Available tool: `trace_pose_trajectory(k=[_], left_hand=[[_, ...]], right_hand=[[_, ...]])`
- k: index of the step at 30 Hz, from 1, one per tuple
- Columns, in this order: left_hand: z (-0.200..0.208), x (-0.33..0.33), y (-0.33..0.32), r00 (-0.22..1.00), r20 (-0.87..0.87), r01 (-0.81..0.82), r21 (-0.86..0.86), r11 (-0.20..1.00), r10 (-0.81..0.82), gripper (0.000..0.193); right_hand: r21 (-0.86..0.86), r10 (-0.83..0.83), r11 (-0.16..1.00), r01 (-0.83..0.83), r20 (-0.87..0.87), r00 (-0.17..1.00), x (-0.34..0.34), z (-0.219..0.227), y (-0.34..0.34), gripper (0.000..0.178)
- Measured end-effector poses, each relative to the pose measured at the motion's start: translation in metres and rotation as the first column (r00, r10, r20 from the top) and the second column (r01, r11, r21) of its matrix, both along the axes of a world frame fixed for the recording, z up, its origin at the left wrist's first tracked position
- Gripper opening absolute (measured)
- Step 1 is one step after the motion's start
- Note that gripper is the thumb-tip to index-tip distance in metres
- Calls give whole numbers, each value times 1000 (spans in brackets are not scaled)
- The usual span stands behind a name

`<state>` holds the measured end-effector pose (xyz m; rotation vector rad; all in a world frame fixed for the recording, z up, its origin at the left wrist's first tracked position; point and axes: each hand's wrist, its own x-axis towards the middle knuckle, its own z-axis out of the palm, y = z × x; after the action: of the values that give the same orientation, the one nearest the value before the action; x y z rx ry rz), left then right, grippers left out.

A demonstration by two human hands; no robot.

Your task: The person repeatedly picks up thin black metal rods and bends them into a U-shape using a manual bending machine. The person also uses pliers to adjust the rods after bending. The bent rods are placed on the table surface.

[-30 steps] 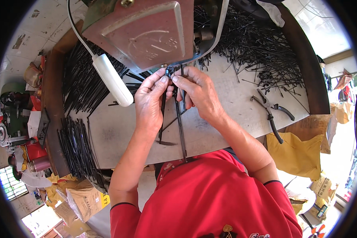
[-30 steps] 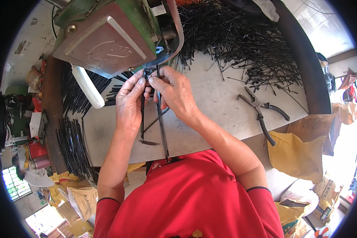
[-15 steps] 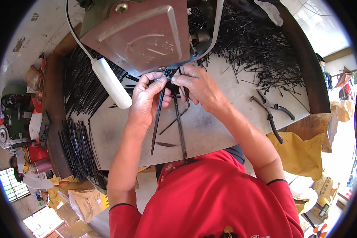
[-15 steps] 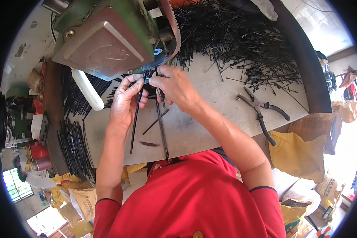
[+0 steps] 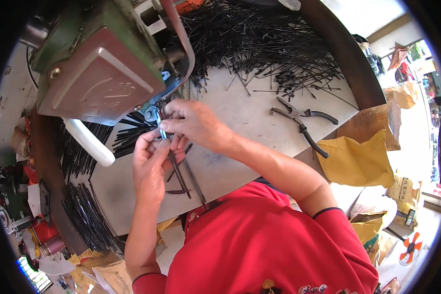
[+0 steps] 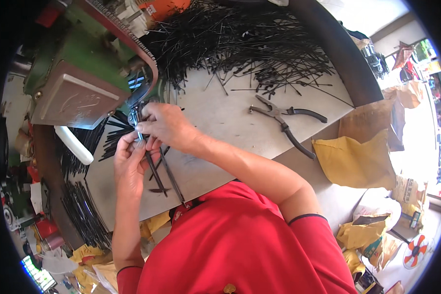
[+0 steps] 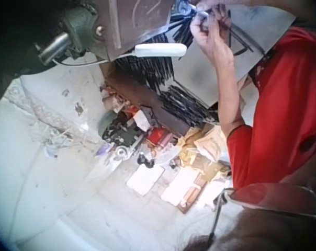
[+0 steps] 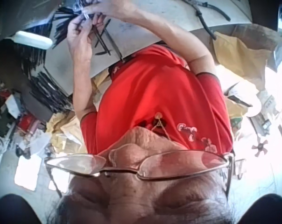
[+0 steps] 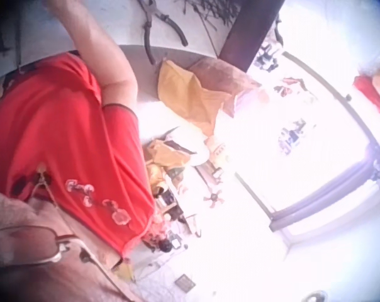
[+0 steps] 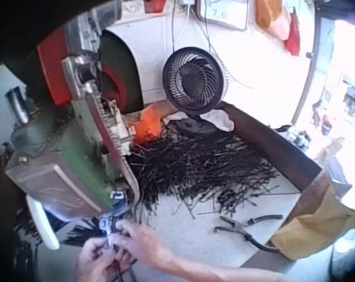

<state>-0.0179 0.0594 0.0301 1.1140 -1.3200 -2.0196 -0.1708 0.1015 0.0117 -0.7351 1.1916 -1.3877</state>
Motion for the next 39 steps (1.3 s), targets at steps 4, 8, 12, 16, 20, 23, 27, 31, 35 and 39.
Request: trace_pose_trajectory(k=[4,8,12,16,20,23,27,31,35,39], left_hand=[[-3,2,8,997,65,55,-180,982,-44,30],[-17,10,12,983,185,73,-453,888,13,29],[-11,18,-6,965,263,158,-508,847,-22,35],[-11,33,-51,974,183,-56,-390,919,137,25],[-16,13,-52,947,-148,-318,-271,909,287,19],[-17,4,-50,946,-217,-293,-258,921,240,19],[-17,-2,-45,940,-219,-319,-280,906,263,13],[-14,-5,-40,928,-235,-350,-286,892,289,12],[-14,-11,-40,928,-230,-341,-206,917,294,12],[-23,-2,-49,928,-250,-299,-65,952,275,9]], right_hand=[[30,12,999,-10,-69,998,0,4,2,24],[109,49,994,-33,-154,987,-2,10,3,23],[102,35,994,-40,54,998,-17,10,8,21],[86,-162,986,142,295,942,-30,-1,3,22],[34,-236,969,245,429,872,-22,-3,-2,21],[9,-282,950,313,460,842,-15,-5,-1,22],[-29,-306,928,370,505,807,-12,-14,-1,23],[-63,-295,920,388,543,787,-10,-15,-2,22],[-43,-343,894,446,573,744,-11,-24,-6,20],[-94,-309,908,407,505,806,-8,-19,-3,20]])
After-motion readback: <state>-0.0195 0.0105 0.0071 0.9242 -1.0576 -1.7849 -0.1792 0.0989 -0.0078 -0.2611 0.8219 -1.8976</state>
